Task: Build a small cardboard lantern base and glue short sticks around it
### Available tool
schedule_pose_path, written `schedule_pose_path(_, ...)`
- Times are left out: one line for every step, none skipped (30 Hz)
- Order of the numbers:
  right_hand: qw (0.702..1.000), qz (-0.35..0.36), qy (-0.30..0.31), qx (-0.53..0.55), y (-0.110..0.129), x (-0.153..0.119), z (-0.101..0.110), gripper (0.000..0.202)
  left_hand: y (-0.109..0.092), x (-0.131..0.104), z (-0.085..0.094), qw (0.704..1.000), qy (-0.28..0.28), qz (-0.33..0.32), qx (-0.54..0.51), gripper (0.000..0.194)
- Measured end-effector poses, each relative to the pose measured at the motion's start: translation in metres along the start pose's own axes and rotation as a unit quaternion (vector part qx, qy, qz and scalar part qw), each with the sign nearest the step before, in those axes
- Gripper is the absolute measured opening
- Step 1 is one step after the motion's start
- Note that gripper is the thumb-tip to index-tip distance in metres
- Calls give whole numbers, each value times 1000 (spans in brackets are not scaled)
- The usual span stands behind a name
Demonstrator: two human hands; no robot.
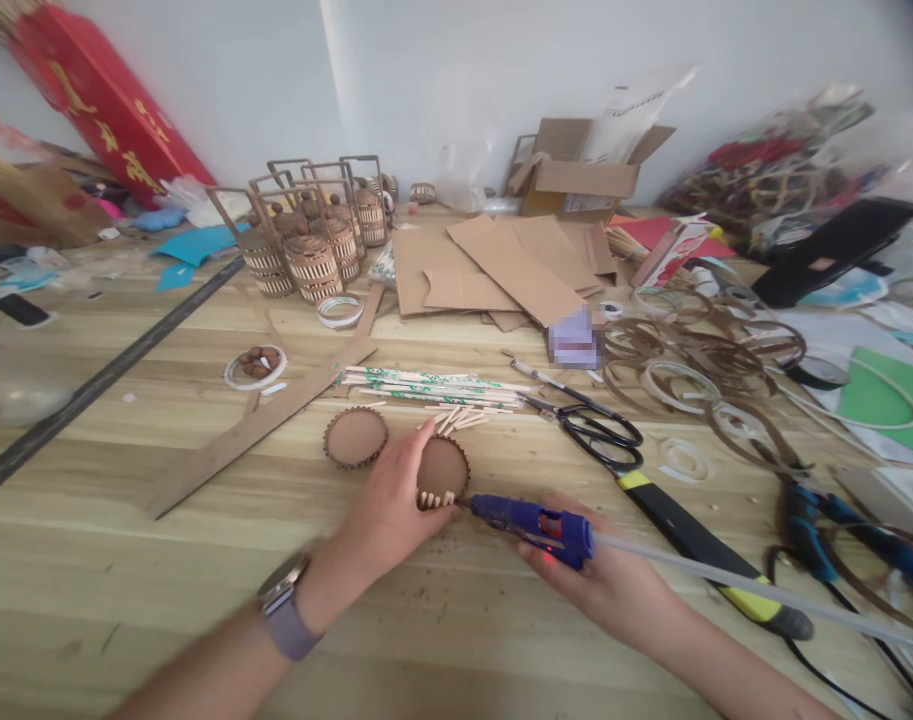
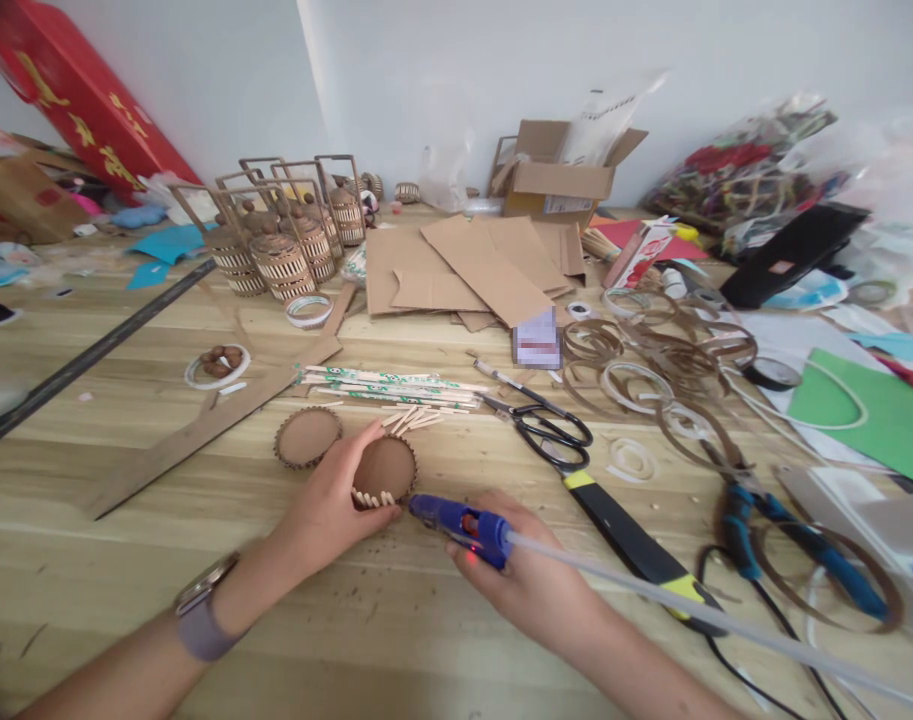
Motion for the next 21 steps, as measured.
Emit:
schedule_pose_path(1000, -1, 1, 0, 0, 0, 0, 20, 0, 0, 0, 1000, 0, 0, -1, 91)
schedule_pose_path(1000, -2, -1, -1, 0, -1, 0, 20, 0, 0, 0, 1000, 0, 0, -2, 90)
schedule_pose_path(1000, -4, -2, -1, 0, -1, 1, 20, 0, 0, 0, 1000, 0, -1, -3, 90)
schedule_pose_path(1000, -7, -3, -1, 0, -1, 0, 20, 0, 0, 0, 1000, 0, -2, -4, 90)
schedule_pose_path(1000, -10, -3, -1, 0, -2, 0, 21, 0, 0, 0, 1000, 1, -2, -6, 90)
schedule_pose_path(1000, -12, -2, 1, -1, -2, -1, 21, 0, 0, 0, 1000, 1, -3, -9, 89)
schedule_pose_path(1000, -16, -5, 6, -2, -2, -2, 22, 0, 0, 0, 1000, 2, -3, -11, 89)
schedule_pose_path(1000, -24, -9, 16, -4, -2, -3, 22, 0, 0, -1, 1000, 4, -3, -14, 89)
schedule_pose_path(999, -37, -15, 30, -6, -2, -3, 24, 0, 0, -1, 1000, 6, -2, -17, 89)
schedule_pose_path(997, -53, -21, 47, -9, -1, -3, 26, 0, 0, -1, 1000, 8, -1, -21, 90)
schedule_pose_path(995, -70, -24, 68, -12, -1, -2, 30, 0, 0, -1, 1000, 10, 2, -23, 91)
schedule_pose_path(992, -89, -23, 91, -15, 0, 0, 33, 0, 0, -1, 1000, 13, 5, -26, 92)
schedule_pose_path(988, -108, -13, 114, -19, 0, 1, 36, 1, -1, 0, 999, 15, 8, -28, 93)
schedule_pose_path(982, -127, 5, 138, -22, 0, 3, 40, 1, -1, 0, 999, 18, 12, -30, 93)
schedule_pose_path(975, -146, 28, 165, -25, 0, 6, 44, 2, -1, 1, 999, 22, 16, -31, 94)
schedule_pose_path(965, -164, 62, 195, -28, -1, 7, 49, 2, -1, 2, 999, 25, 18, -33, 94)
schedule_pose_path(951, -181, 106, 227, -29, -3, 8, 52, 3, -1, 2, 999, 29, 21, -35, 94)
schedule_pose_path(933, -195, 155, 258, -29, -5, 9, 54, 4, -1, 2, 999, 31, 24, -38, 94)
schedule_pose_path(914, -208, 202, 284, -29, -8, 9, 56, 4, -1, 3, 998, 33, 27, -39, 94)
schedule_pose_path(895, -217, 246, 301, -28, -11, 8, 57, 5, 0, 3, 998, 33, 29, -40, 94)
schedule_pose_path(883, -220, 281, 304, -27, -14, 9, 58, 5, 0, 3, 998, 33, 32, -40, 94)
Point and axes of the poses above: each hand's wrist, its own x-axis towards the middle knuckle, its own z-axis out of the back of the hand, y = z × x, the point moved 5 cm from there along x, towards the middle knuckle, and after that the axes turned 7 degrees about -x, right-handed, at the moved point
